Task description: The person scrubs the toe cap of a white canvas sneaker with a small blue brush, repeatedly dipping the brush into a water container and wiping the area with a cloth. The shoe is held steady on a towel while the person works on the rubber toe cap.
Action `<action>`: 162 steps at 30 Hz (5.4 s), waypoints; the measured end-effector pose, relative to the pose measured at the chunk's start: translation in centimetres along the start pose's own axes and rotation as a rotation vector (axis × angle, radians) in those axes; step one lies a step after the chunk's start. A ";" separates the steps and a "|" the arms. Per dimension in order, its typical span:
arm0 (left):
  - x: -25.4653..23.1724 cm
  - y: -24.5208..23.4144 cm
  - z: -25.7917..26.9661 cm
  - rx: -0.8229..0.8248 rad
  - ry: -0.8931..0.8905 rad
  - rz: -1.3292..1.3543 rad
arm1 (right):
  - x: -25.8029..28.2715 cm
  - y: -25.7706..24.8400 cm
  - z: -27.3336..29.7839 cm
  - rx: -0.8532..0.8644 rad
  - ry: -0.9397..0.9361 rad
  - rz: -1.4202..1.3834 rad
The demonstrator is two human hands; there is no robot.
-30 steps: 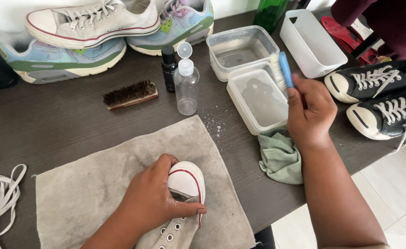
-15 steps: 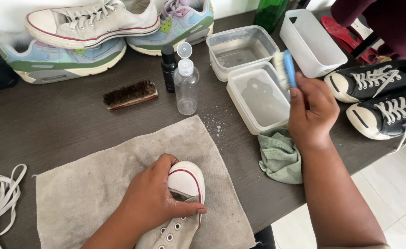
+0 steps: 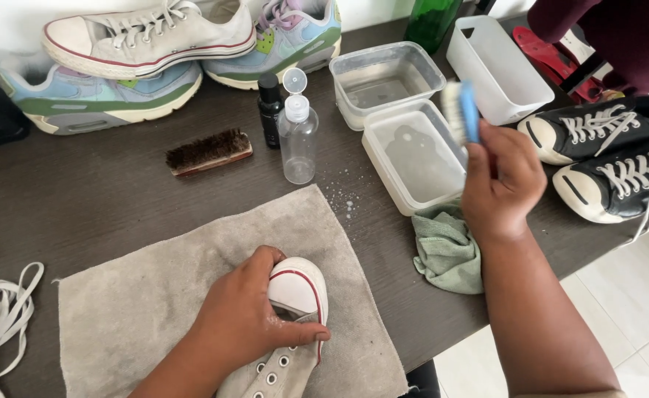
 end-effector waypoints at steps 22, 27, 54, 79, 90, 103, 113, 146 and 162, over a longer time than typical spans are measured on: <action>-0.2 -0.1 -0.2 -0.040 0.021 -0.037 | -0.5 0.0 0.3 -0.045 0.164 0.031; -0.6 -1.2 0.7 -0.064 0.079 0.072 | 5.2 1.5 -3.0 0.098 -0.119 -0.068; 0.0 -1.0 1.1 -0.193 0.186 0.280 | 14.1 14.1 -1.1 0.305 0.077 -0.608; -0.4 -0.9 0.8 -0.178 0.160 0.193 | 9.4 15.2 1.1 0.303 0.136 -0.860; -0.4 -0.7 0.7 -0.176 0.131 0.181 | 8.2 15.4 1.7 0.357 0.205 -0.667; -0.4 -1.0 0.8 -0.160 0.136 0.231 | 11.8 14.6 1.1 0.344 0.075 -0.857; -0.8 -1.5 1.1 -0.161 0.173 0.189 | 11.9 14.2 1.0 0.339 0.085 -0.821; -1.0 -1.7 1.5 -0.136 0.217 0.141 | 8.7 14.5 1.5 0.395 0.219 -0.764; -1.8 -2.1 2.2 -0.103 0.264 0.042 | 12.1 14.9 0.6 0.423 0.221 -0.845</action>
Point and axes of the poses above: each hand's wrist, its own z-axis away from the middle knuckle, its own y-axis out of the palm, x = y × z, the point moved 5 cm from there along -z, towards the middle knuckle, and after that the axes turned 15 degrees about -z, right-handed, at the moved point
